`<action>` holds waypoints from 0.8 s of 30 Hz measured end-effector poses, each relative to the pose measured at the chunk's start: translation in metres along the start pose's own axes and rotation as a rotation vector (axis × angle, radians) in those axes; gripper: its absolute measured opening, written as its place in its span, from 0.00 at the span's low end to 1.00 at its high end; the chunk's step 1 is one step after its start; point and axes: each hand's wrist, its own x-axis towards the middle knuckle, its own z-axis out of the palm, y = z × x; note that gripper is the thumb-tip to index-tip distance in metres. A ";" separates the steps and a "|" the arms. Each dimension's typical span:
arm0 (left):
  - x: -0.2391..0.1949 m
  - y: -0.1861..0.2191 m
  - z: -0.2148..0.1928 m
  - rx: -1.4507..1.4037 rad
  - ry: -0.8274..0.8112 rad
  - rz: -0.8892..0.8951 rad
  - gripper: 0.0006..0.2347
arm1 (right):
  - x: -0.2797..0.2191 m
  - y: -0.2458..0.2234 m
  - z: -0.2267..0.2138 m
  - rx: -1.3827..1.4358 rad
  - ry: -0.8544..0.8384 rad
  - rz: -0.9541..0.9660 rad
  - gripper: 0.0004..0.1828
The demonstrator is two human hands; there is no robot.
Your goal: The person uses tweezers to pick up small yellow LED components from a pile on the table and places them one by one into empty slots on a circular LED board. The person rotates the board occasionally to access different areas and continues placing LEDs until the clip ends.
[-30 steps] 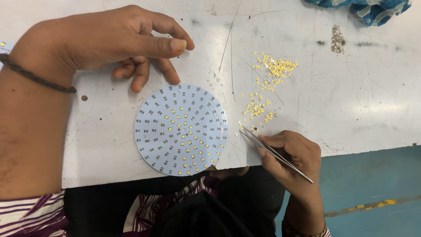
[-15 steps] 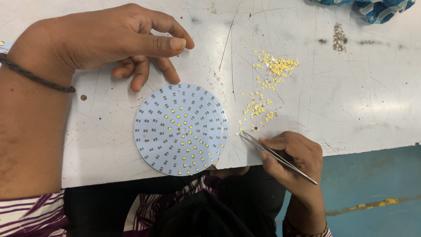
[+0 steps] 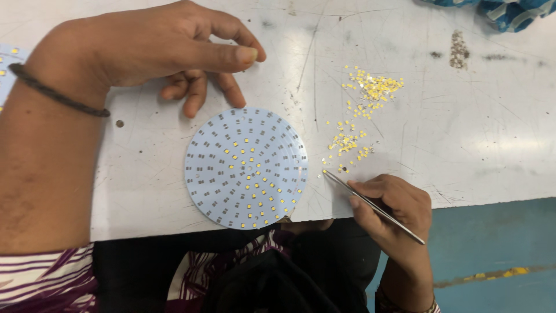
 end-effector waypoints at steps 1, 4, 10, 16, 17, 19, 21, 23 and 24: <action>-0.001 0.000 0.000 -0.006 0.002 -0.004 0.28 | -0.001 0.001 0.000 0.013 -0.001 -0.011 0.07; 0.000 -0.002 0.000 -0.034 -0.019 -0.016 0.29 | -0.010 0.005 0.002 0.198 0.043 0.058 0.06; 0.005 -0.001 -0.003 -0.058 -0.088 -0.026 0.29 | -0.015 0.026 -0.011 1.431 0.300 0.337 0.12; 0.007 -0.004 0.001 -0.025 -0.027 -0.087 0.30 | -0.017 0.041 -0.019 1.709 0.258 0.421 0.10; 0.007 -0.006 0.001 -0.016 -0.019 -0.084 0.30 | -0.017 0.041 -0.019 1.699 0.263 0.432 0.09; 0.006 -0.008 0.001 -0.002 0.007 -0.080 0.31 | -0.015 0.040 -0.016 1.730 0.220 0.403 0.09; 0.008 -0.010 0.000 -0.039 -0.014 -0.083 0.31 | -0.016 0.038 -0.016 1.739 0.169 0.395 0.08; 0.008 -0.009 0.001 -0.064 -0.022 -0.088 0.31 | -0.017 0.036 -0.011 1.732 0.109 0.403 0.08; 0.007 -0.006 0.001 -0.069 -0.021 -0.089 0.31 | -0.017 0.035 -0.010 1.736 0.120 0.426 0.09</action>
